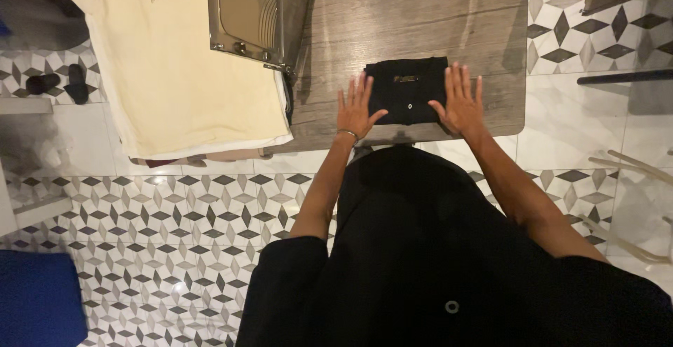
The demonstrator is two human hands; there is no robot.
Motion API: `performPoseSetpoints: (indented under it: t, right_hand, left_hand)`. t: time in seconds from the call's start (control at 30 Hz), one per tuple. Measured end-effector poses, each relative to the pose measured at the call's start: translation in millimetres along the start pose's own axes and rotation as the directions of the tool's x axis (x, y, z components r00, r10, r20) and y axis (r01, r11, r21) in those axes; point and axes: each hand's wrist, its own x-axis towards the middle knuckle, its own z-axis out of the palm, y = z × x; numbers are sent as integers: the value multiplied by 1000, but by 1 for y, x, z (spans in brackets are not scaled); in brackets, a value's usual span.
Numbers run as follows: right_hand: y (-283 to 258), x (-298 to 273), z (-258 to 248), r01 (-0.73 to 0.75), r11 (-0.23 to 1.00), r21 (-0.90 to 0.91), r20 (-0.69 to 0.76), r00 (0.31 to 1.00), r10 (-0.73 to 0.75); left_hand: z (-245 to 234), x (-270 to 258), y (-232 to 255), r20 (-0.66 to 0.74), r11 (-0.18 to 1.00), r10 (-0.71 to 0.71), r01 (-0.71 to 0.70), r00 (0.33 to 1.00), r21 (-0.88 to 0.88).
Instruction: The person folds a black shirt on a wooden table and then places it into a white plastic cabinet.
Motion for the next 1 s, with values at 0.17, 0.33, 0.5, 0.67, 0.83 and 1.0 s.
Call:
performPoseSetpoints:
  t: [0.17, 0.33, 0.5, 0.67, 0.83, 1.0]
  right_hand:
    - [-10, -12, -10, -8, 995, 101, -36, 999, 12]
    - [-38, -27, -8, 156, 984, 85, 23, 987, -159]
    - [-34, -27, 3, 24, 998, 60, 6, 1000, -25]
    - [-18, -32, 17, -110, 959, 260, -151, 977, 153]
    - [-27, -18, 23, -271, 737, 619, -30, 930, 367]
    - [-14, 0, 33, -451, 600, 661, 147, 861, 486]
  left_hand:
    - [27, -14, -20, -269, 977, -90, 33, 959, -210]
    - [24, -19, 1, -103, 999, 4, -9, 995, -45]
    - [10, -23, 2, -112, 999, -20, 16, 994, -38]
    - [5, -30, 13, -156, 937, -211, 154, 965, -315]
    - [7, -16, 34, 16, 674, -458, 359, 889, -645]
    - [6, -9, 25, 142, 475, -461, 379, 876, -794]
